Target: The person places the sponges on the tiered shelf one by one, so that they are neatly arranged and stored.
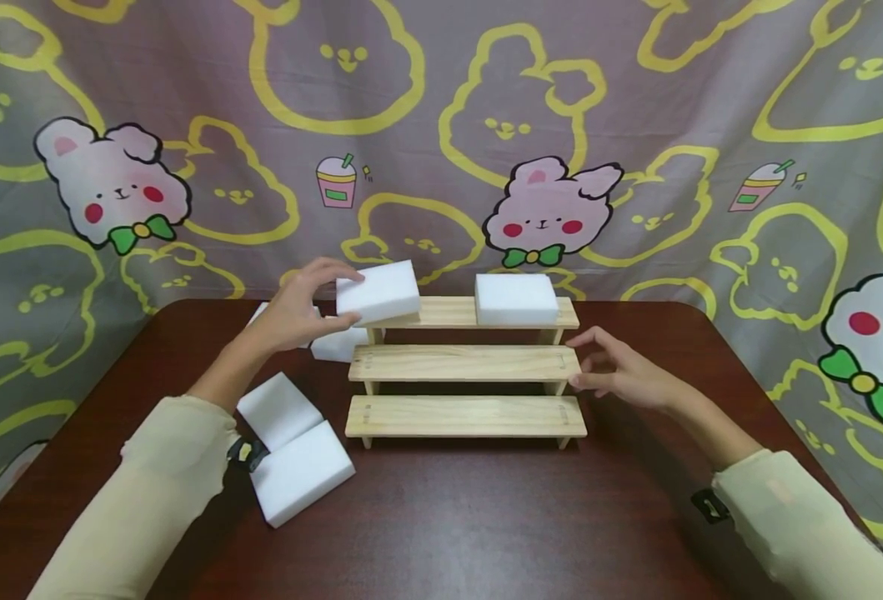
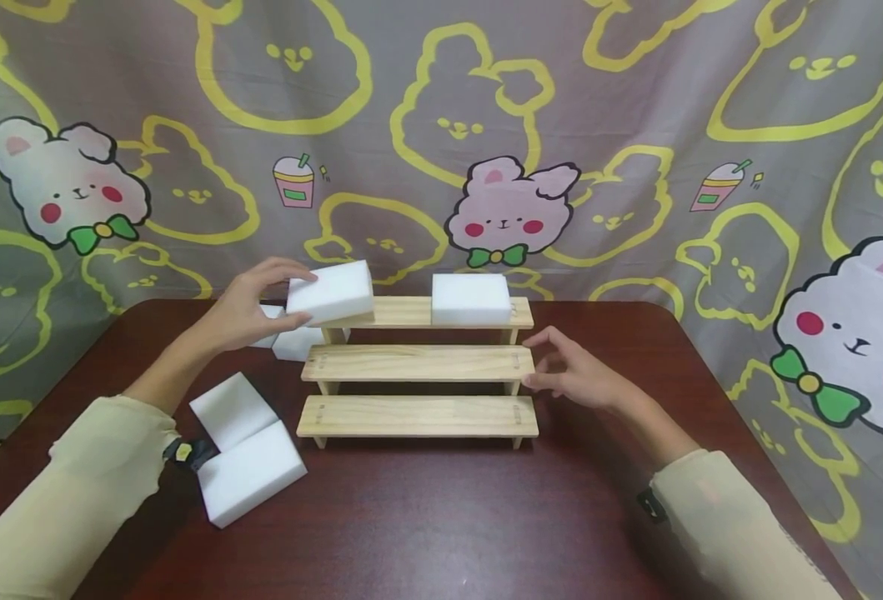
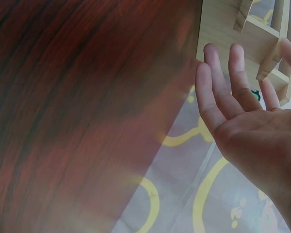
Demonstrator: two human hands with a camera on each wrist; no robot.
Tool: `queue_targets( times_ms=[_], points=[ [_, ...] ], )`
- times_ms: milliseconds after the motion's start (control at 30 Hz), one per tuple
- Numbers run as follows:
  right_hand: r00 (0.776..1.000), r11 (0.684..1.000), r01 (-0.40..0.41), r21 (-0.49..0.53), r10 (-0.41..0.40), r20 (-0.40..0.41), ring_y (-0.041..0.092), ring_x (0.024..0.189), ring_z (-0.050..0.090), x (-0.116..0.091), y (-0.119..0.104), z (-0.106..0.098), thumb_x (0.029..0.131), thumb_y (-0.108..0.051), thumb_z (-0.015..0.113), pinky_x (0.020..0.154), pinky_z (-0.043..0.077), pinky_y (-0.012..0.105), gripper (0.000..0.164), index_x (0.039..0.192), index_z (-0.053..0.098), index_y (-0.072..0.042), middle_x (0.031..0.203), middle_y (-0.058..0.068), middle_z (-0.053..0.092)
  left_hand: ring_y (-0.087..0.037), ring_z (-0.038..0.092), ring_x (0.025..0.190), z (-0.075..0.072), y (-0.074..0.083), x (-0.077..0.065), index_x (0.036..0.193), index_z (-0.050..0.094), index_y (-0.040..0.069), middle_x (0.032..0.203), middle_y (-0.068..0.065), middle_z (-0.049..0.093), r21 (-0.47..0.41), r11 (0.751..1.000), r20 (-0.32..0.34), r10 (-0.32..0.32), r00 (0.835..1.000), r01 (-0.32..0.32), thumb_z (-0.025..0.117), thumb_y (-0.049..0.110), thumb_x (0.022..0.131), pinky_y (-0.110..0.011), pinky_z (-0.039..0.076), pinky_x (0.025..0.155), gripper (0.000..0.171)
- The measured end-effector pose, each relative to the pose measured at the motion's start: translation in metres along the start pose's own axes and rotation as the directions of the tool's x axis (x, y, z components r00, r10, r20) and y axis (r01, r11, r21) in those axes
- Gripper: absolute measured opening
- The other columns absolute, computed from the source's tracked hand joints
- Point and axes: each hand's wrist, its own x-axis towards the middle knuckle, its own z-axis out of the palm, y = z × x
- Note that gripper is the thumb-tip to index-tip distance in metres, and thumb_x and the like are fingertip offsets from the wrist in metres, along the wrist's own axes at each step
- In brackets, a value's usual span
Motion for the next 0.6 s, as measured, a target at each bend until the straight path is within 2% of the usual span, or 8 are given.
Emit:
queue_targets(
  times_ms=[233,367,600],
  points=[
    [1.000,1.000,-0.008,-0.005,0.008,-0.003,0.038,0.094,0.066,0.000,-0.002,0.000,0.098,-0.009,0.070,0.075,0.056,0.045,0.050,0.138,0.041,-0.001,0.093,0.014,0.065,-0.039,0.053,0.126,0.012,0.002,0.010,0.131,0.064,-0.003,0.138,-0.023,0.053,-0.035,0.999,0.015,0.031,0.999,-0.031,0.083,0.005,0.084,-0.055,0.047,0.106,0.052],
    [1.000,1.000,-0.006,-0.008,0.006,-0.005,0.038,0.094,0.066,-0.001,-0.002,0.000,0.098,-0.009,0.070,0.075,0.056,0.046,0.050,0.138,0.041,0.000,0.093,0.014,0.064,-0.041,0.051,0.130,0.018,0.001,0.014,0.131,0.064,-0.004,0.139,-0.025,0.053,-0.063,0.996,0.032,0.061,0.998,-0.059,0.082,0.004,0.085,-0.058,0.045,0.108,0.050],
    [1.000,1.000,-0.008,-0.007,0.008,-0.006,0.037,0.094,0.066,0.000,-0.001,0.001,0.098,-0.010,0.070,0.075,0.055,0.046,0.050,0.138,0.041,0.000,0.093,0.014,0.065,-0.041,0.046,0.137,0.027,-0.001,0.021,0.132,0.063,-0.007,0.144,-0.025,0.049,-0.157,0.984,0.056,0.090,0.994,-0.080,0.080,0.002,0.087,-0.054,0.041,0.114,0.049]
  ],
)
